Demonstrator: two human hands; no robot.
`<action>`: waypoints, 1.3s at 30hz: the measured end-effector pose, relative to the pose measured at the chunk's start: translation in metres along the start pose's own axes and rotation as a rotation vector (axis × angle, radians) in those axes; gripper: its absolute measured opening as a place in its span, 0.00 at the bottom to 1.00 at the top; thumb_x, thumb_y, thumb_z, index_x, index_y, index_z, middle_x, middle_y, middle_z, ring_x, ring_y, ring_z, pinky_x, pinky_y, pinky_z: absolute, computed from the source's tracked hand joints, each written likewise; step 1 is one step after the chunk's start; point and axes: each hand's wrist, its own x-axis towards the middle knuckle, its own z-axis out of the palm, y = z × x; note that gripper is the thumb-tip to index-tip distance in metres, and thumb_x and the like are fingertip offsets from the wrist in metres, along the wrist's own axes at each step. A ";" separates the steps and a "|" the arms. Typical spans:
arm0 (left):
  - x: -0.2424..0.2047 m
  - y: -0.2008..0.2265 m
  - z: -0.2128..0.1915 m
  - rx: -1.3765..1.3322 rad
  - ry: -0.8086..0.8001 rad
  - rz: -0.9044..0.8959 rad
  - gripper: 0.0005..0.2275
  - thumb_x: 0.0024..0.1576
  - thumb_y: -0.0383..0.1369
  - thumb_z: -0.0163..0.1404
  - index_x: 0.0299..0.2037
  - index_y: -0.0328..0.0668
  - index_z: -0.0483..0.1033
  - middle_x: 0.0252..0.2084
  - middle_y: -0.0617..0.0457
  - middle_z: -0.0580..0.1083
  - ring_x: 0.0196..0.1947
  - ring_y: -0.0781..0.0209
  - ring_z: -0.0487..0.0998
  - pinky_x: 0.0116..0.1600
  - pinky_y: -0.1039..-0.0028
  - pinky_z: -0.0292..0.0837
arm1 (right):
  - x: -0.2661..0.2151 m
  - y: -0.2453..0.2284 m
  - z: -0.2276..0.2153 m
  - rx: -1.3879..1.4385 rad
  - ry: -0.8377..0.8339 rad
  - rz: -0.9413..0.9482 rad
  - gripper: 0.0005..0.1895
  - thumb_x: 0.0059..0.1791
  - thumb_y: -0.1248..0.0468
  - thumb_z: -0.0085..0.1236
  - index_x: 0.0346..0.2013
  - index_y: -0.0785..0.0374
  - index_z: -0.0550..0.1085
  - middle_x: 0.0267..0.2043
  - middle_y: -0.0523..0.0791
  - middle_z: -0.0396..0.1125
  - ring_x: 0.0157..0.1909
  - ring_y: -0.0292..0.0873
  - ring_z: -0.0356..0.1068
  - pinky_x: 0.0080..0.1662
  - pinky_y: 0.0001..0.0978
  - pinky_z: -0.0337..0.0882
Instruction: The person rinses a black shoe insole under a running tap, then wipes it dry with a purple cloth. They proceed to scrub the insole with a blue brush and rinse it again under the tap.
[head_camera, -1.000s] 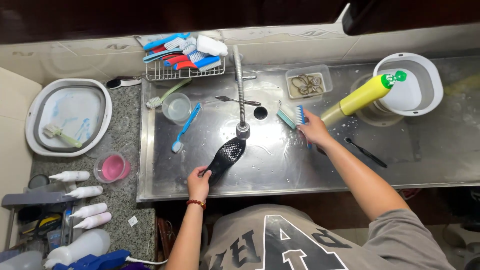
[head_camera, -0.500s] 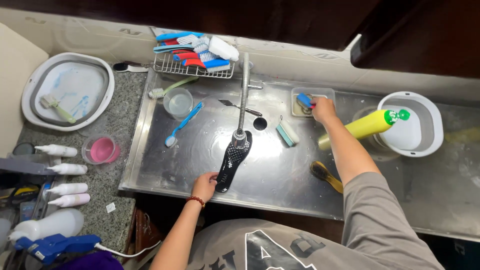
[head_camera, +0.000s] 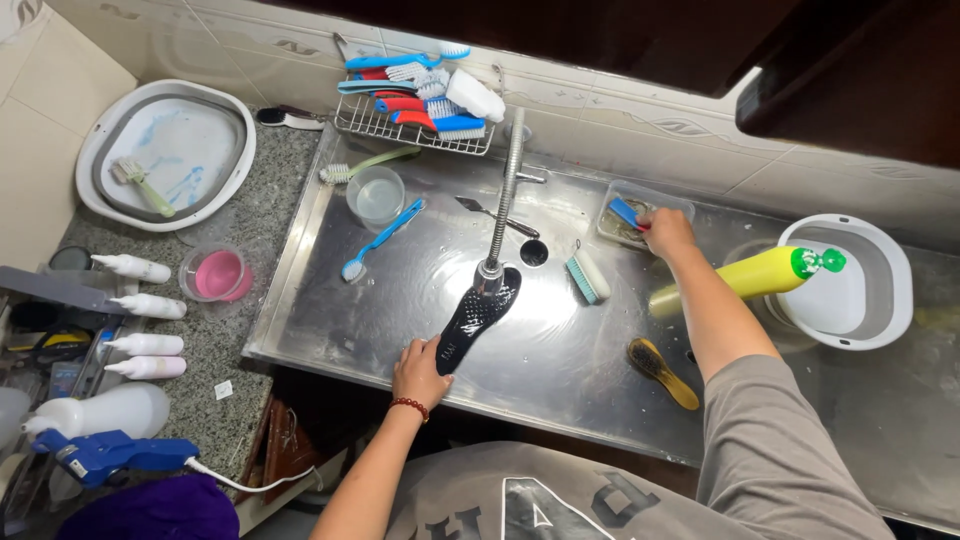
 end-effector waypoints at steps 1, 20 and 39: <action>0.003 -0.003 0.002 0.000 0.002 0.001 0.36 0.48 0.36 0.66 0.68 0.54 0.64 0.60 0.54 0.66 0.65 0.53 0.64 0.66 0.60 0.63 | 0.005 0.003 0.002 0.000 0.002 -0.001 0.23 0.44 0.66 0.67 0.53 0.44 0.80 0.48 0.54 0.74 0.50 0.58 0.74 0.54 0.47 0.73; 0.014 -0.027 -0.001 -0.104 0.094 0.293 0.31 0.42 0.29 0.67 0.60 0.47 0.72 0.55 0.53 0.70 0.60 0.51 0.68 0.65 0.62 0.62 | -0.027 0.007 0.007 0.174 0.403 -0.065 0.18 0.45 0.73 0.58 0.49 0.60 0.81 0.49 0.57 0.72 0.53 0.61 0.71 0.56 0.48 0.70; 0.054 -0.036 0.037 -0.435 0.015 0.029 0.16 0.47 0.29 0.63 0.46 0.41 0.79 0.36 0.50 0.80 0.39 0.55 0.82 0.48 0.66 0.78 | -0.297 -0.187 0.085 0.654 0.256 0.146 0.15 0.48 0.61 0.63 0.47 0.63 0.78 0.38 0.49 0.74 0.37 0.47 0.74 0.42 0.39 0.73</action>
